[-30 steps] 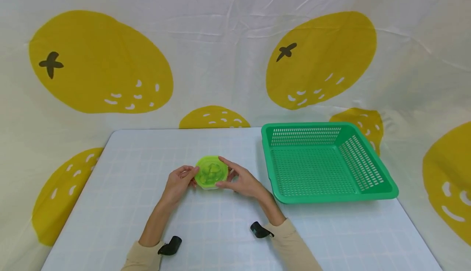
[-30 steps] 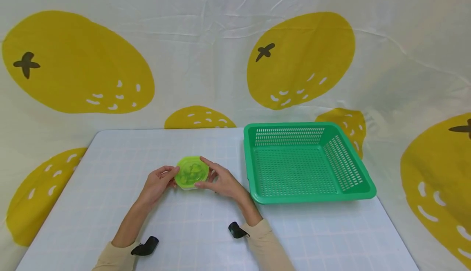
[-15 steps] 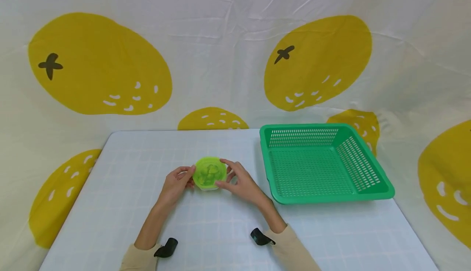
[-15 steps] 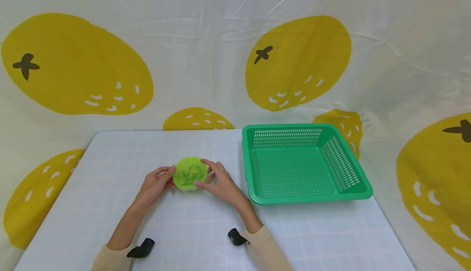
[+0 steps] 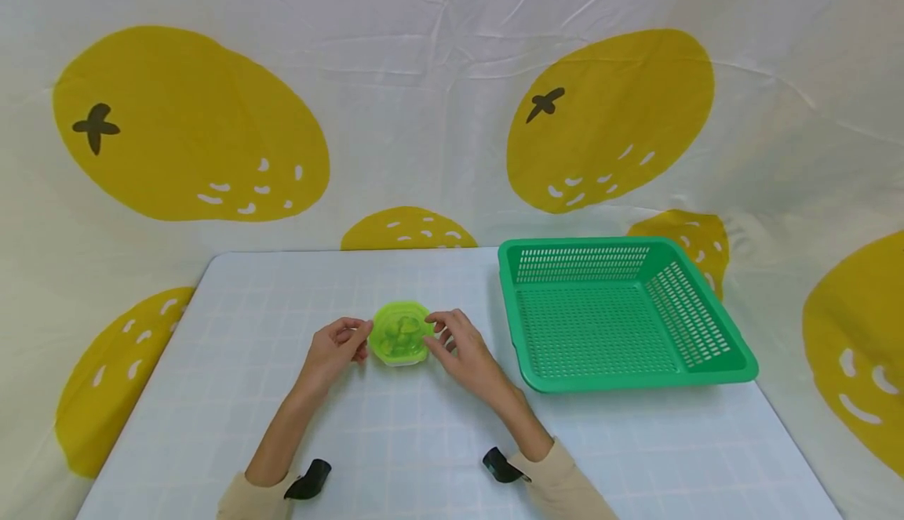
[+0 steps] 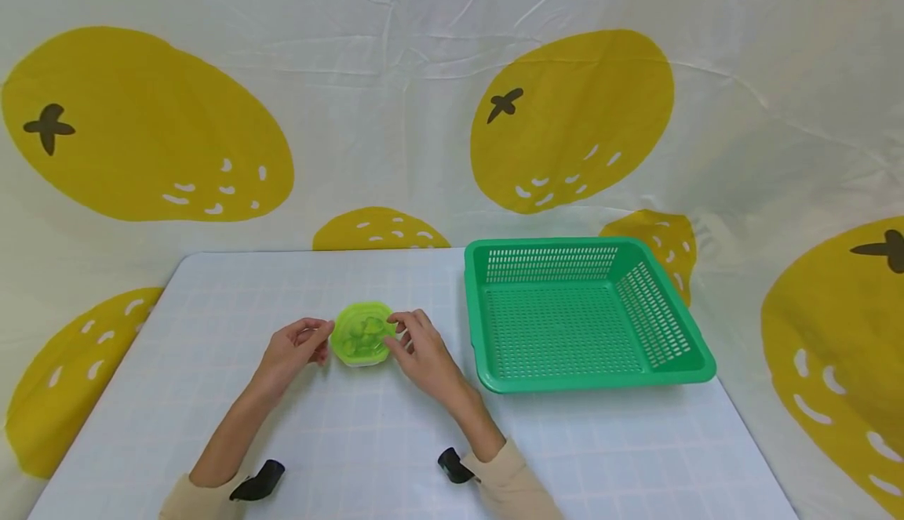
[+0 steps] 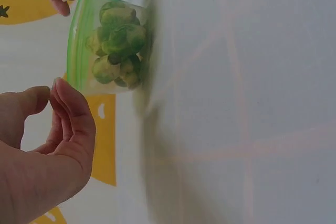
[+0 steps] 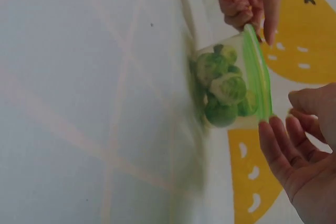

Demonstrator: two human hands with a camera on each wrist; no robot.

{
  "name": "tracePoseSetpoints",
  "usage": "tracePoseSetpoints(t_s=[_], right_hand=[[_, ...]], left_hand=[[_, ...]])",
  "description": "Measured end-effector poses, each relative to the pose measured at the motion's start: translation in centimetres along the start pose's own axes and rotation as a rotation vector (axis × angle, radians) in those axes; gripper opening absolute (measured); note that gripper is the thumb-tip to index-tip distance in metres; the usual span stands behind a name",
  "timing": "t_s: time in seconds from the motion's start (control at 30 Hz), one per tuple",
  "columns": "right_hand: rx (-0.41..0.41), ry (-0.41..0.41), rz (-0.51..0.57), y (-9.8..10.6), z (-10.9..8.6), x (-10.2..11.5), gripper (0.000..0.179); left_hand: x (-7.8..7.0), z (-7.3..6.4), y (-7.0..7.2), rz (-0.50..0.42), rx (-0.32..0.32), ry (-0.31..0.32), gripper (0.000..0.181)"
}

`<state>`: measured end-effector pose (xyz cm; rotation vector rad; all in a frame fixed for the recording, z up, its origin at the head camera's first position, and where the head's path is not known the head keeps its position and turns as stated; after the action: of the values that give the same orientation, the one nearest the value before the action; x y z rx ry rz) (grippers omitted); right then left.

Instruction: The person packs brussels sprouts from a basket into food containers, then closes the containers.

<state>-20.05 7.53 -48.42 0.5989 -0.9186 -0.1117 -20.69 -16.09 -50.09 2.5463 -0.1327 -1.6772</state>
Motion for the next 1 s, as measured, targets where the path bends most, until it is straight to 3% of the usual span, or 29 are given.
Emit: tracePoseSetpoints(t_s=[0.23, 0.47, 0.73, 1.0], right_hand=[[-0.049, 0.057, -0.023, 0.9, 0.4, 1.4, 0.021], [-0.059, 0.081, -0.042, 2.1, 0.7, 3.0, 0.018], [-0.109, 0.138, -0.142, 4.7, 0.6, 4.0, 0.014], [-0.186, 0.248, -0.281, 7.8, -0.2, 3.7, 0.017]], left_hand=[[-1.2, -0.8, 0.0, 0.082, 0.014, -0.068, 0.038], [-2.8, -1.6, 0.5, 0.218, -0.024, -0.158, 0.034], [-4.1, -2.5, 1.7, 0.401, -0.134, -0.288, 0.025], [-4.6, -3.1, 3.0, 0.497, -0.253, -0.417, 0.014]])
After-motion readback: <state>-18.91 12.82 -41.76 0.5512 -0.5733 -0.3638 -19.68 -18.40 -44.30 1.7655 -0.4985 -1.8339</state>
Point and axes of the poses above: each hand's wrist, its own z-axis towards the middle knuckle, its own y-axis out of the back of the hand, x = y × z, the point moved 4 cm from there along z, towards the middle knuckle, and after that the axes turned 10 degrees about y, right-handed, at the moved point
